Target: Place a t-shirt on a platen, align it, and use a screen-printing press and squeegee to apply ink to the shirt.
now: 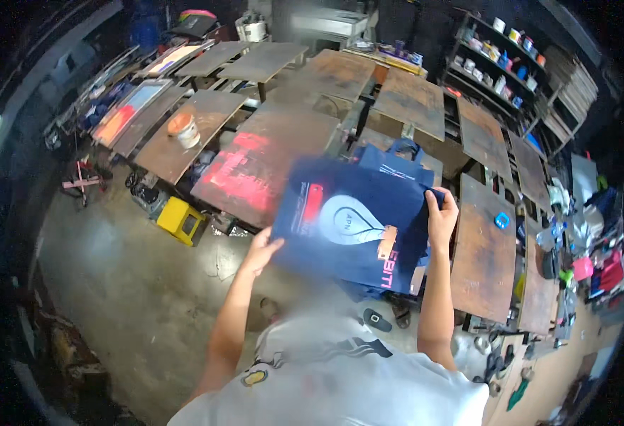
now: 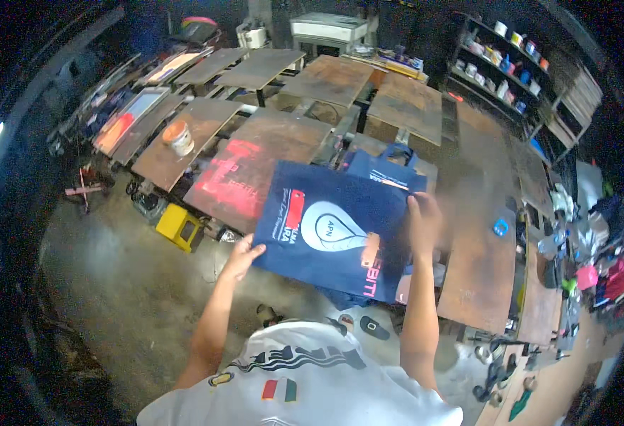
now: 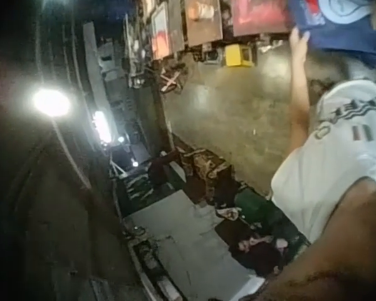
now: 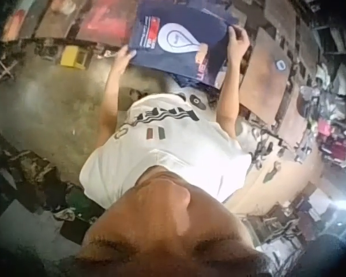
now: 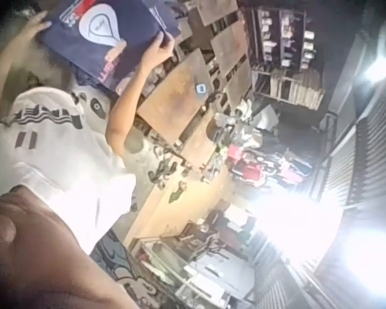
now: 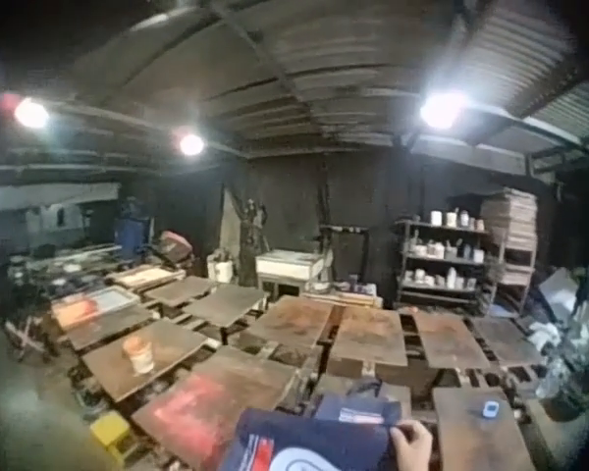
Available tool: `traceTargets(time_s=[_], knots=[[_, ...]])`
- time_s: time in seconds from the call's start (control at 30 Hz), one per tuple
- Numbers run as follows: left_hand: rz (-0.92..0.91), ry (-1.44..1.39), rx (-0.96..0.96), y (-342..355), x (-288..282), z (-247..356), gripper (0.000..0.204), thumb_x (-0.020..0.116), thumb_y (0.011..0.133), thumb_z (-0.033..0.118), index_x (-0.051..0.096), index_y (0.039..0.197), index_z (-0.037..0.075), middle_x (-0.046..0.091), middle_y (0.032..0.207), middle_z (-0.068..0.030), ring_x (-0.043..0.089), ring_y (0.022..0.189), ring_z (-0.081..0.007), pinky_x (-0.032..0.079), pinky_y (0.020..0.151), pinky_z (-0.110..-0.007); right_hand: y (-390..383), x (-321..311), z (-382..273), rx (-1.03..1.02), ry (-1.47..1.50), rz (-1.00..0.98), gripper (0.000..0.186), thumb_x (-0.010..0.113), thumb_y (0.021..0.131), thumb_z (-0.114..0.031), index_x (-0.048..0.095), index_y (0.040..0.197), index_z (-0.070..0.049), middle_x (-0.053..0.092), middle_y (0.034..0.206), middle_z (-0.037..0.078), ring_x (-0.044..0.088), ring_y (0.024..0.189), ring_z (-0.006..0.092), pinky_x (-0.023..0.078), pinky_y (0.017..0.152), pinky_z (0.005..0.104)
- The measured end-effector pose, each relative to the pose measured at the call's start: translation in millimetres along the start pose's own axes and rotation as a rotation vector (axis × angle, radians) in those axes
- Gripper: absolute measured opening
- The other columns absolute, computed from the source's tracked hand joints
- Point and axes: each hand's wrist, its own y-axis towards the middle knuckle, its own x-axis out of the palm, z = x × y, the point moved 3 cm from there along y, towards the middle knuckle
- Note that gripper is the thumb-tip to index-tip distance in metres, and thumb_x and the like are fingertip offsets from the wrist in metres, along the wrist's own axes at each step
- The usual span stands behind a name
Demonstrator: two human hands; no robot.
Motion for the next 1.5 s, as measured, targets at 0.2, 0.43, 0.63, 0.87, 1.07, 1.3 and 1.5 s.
traceTargets(time_s=[0.2,0.43,0.63,0.87,1.07,1.3,1.5], knots=[[0.156,0.047,0.103,-9.6,-116.9,26.7,0.032,0.063,0.097,0.007,0.058,0.128,0.0,0.066,0.117,-0.0033,0.059,0.107,-0.0116,0.046,0.097,-0.028,-17.8,104.5,-72.9,-0.187,-0.153,0.017,0.014,0.066,0.097,-0.01,0.064,0.103,0.003,0.065,0.095,0.002,0.056,0.092,0.009,0.044,0.085,0.0234],[0.296,0.131,0.12,-10.2,-211.7,52.4,0.025,0.066,0.096,0.013,0.064,0.119,0.004,0.069,0.095,-0.0003,0.063,0.075,-0.0067,0.052,0.06,-0.023,-42.8,208.0,-73.7,-0.199,-0.218,0.03,0.018,0.064,0.097,-0.016,0.065,0.106,0.0,0.066,0.09,0.01,0.06,0.084,0.0195,0.047,0.079,0.0307],[0.239,0.07,0.077,13.0,-263.2,64.2,0.035,0.068,0.092,0.006,0.062,0.125,-0.003,0.068,0.111,-0.0032,0.062,0.101,-0.0104,0.047,0.093,-0.025,-36.2,281.6,-52.3,-0.035,-0.117,-0.095,0.019,0.065,0.096,-0.015,0.064,0.107,0.0,0.067,0.091,0.011,0.061,0.085,0.0194,0.048,0.081,0.0321],[0.249,0.104,0.034,82.2,-310.4,69.2,0.037,0.07,0.092,0.004,0.06,0.127,-0.003,0.066,0.116,-0.0039,0.06,0.106,-0.0116,0.047,0.096,-0.027,9.3,352.0,17.7,-0.055,-0.106,-0.062,0.015,0.068,0.095,-0.009,0.064,0.105,0.001,0.065,0.092,0.002,0.057,0.086,0.0098,0.045,0.08,0.0239],[0.273,0.231,-0.038,156.1,-352.0,71.6,0.029,0.067,0.092,0.004,0.063,0.121,-0.001,0.067,0.105,-0.0031,0.062,0.095,-0.0126,0.05,0.088,-0.028,33.1,422.0,72.8,0.021,-0.072,-0.025,0.015,0.07,0.093,-0.011,0.067,0.102,0.001,0.065,0.087,0.001,0.059,0.082,0.0097,0.047,0.076,0.0248],[0.243,0.665,0.25,209.2,-401.6,12.2,0.035,0.074,0.086,0.01,0.064,0.117,-0.001,0.069,0.105,-0.0125,0.064,0.097,-0.0216,0.05,0.088,-0.034,8.3,459.6,105.7,0.088,-0.332,0.058,0.028,0.073,0.089,-0.013,0.065,0.111,0.002,0.071,0.093,0.013,0.065,0.081,0.0213,0.052,0.078,0.034],[0.137,0.763,0.125,209.4,-427.0,5.4,0.045,0.081,0.084,0.017,0.062,0.121,0.0,0.066,0.11,-0.0113,0.063,0.098,-0.0191,0.05,0.088,-0.033,-70.9,448.4,54.3,0.025,-0.677,0.185,0.025,0.073,0.087,-0.013,0.067,0.108,-0.002,0.069,0.092,0.014,0.064,0.092,0.0312,0.05,0.084,0.0409]])
